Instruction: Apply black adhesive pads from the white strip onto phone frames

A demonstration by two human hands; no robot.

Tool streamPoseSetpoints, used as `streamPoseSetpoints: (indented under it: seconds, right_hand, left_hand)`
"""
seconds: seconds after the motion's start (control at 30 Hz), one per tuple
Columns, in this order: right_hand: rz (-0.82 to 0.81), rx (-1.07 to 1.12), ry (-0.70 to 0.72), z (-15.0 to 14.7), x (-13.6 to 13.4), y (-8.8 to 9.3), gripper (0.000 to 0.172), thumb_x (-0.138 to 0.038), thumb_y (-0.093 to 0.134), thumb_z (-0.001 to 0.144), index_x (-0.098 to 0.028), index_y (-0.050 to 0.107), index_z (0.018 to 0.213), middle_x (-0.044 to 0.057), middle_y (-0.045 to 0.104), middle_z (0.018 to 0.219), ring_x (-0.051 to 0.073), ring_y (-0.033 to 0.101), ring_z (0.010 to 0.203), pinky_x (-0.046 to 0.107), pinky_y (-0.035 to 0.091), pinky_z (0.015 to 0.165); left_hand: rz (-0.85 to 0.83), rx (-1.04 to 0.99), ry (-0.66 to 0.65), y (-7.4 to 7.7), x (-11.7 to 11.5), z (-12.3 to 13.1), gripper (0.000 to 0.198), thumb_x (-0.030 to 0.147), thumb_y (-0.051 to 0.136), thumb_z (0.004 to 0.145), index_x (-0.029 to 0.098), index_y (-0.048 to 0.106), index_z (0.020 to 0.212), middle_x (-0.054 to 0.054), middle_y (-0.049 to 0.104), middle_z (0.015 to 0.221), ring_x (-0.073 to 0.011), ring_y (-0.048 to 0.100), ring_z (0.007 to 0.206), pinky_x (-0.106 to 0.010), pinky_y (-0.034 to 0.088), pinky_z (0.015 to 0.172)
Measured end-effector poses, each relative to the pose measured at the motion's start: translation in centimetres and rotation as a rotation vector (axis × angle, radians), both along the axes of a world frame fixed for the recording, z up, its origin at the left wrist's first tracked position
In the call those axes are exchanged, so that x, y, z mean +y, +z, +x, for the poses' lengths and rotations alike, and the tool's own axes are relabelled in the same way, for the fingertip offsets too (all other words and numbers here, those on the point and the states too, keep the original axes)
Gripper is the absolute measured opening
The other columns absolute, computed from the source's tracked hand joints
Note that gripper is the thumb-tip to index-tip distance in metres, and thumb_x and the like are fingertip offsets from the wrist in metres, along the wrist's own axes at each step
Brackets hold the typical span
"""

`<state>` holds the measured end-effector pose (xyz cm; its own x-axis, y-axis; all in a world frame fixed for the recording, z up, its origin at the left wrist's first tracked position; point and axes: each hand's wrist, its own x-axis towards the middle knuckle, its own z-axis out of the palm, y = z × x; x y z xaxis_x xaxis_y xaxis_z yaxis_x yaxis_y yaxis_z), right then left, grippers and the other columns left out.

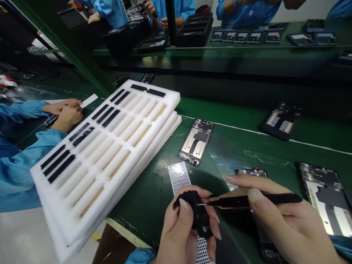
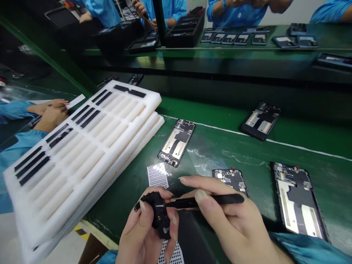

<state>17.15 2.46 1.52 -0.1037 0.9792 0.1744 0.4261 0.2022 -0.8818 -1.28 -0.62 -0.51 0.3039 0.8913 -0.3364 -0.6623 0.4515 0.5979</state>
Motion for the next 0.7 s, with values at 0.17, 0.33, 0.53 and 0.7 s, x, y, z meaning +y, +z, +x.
streamPoseSetpoints:
  seconds: [0.17,0.33,0.53,0.7]
  right_hand:
    - [-0.038,0.035,0.037,0.2,0.2,-0.1,0.027,-0.038,0.055,0.099,-0.041,0.081,0.094,-0.006,0.078,0.112,0.017,0.078,0.094,0.015,0.063,0.074]
    - [-0.016,0.031,0.054,0.4,-0.2,-0.1,0.026,-0.034,0.055,0.1,-0.042,0.08,0.101,-0.007,0.077,0.116,0.015,0.077,0.097,0.016,0.062,0.083]
    - [0.004,0.01,0.09,0.7,-0.4,-1.0,0.031,-0.029,0.056,0.099,-0.042,0.071,0.123,-0.005,0.076,0.118,0.018,0.076,0.1,0.022,0.063,0.086]
    - [0.081,0.01,0.168,0.5,-1.1,-1.2,0.037,-0.021,0.059,0.097,-0.038,0.064,0.129,-0.004,0.076,0.12,0.018,0.075,0.104,0.023,0.061,0.091]
  left_hand:
    - [-0.008,0.022,0.007,-0.4,0.0,0.0,0.036,0.049,0.049,0.099,0.021,0.067,0.113,-0.005,0.066,0.08,-0.0142,0.063,0.068,-0.017,0.051,0.047]
    - [-0.007,0.037,0.01,-0.4,-0.3,0.2,0.035,0.048,0.052,0.098,0.02,0.068,0.111,-0.006,0.065,0.083,-0.0151,0.063,0.07,-0.017,0.051,0.048]
    - [-0.001,0.056,0.003,0.0,-0.2,0.2,0.033,0.046,0.055,0.098,0.02,0.069,0.112,-0.006,0.063,0.083,-0.0157,0.061,0.07,-0.018,0.05,0.047]
    - [-0.092,0.041,0.058,0.1,-0.2,0.6,0.021,0.033,0.062,0.094,0.02,0.071,0.107,-0.006,0.065,0.082,-0.0148,0.06,0.066,-0.016,0.045,0.043]
